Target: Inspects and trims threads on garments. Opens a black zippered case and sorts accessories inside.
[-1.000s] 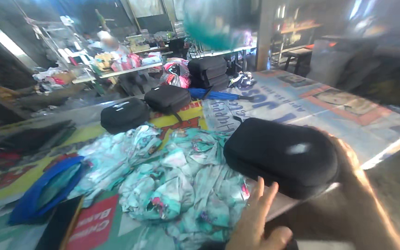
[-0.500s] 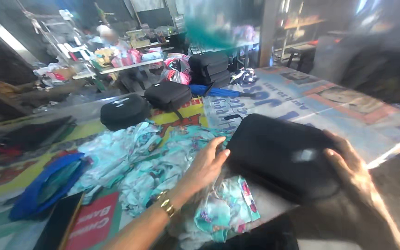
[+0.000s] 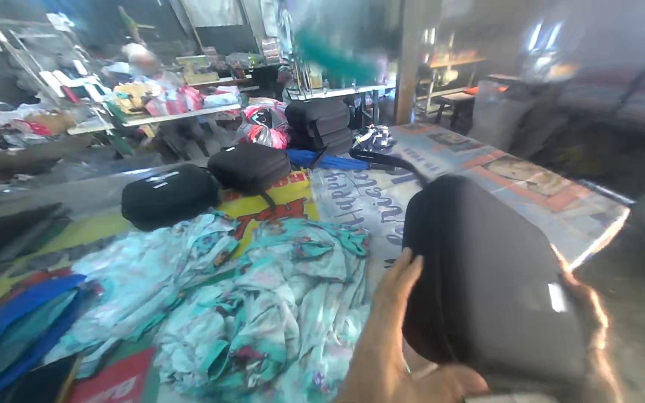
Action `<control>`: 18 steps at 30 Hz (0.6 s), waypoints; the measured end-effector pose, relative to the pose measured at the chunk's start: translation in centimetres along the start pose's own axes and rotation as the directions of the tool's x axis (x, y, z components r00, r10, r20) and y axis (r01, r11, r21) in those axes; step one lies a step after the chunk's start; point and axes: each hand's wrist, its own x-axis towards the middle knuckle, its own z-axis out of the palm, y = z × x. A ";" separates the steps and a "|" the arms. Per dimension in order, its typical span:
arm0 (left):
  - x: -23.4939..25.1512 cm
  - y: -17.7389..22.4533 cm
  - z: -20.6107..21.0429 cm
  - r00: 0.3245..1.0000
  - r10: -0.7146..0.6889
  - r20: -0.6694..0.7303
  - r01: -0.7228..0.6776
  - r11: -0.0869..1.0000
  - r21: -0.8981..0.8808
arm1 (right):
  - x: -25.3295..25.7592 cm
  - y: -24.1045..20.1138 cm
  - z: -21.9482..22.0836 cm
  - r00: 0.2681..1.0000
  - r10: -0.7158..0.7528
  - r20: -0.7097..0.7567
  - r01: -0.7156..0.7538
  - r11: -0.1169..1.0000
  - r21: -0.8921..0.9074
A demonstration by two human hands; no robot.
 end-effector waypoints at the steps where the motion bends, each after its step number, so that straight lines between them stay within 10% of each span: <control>1: -0.2 0.4 0.3 1.000 0.027 0.010 -0.027 1.000 -0.013 | -0.3 -0.1 0.1 1.000 0.002 -0.006 -0.002 0.999 0.043; 12: -1.5 1.6 0.6 0.997 0.062 0.048 -0.057 0.993 -0.103 | -1.1 0.0 1.2 0.998 0.043 -0.044 -0.032 0.970 0.241; 18: -1.0 1.1 -1.1 0.992 -0.068 -0.109 0.047 0.982 -0.185 | -2.0 -0.4 3.2 0.995 -0.039 -0.096 0.043 0.998 0.039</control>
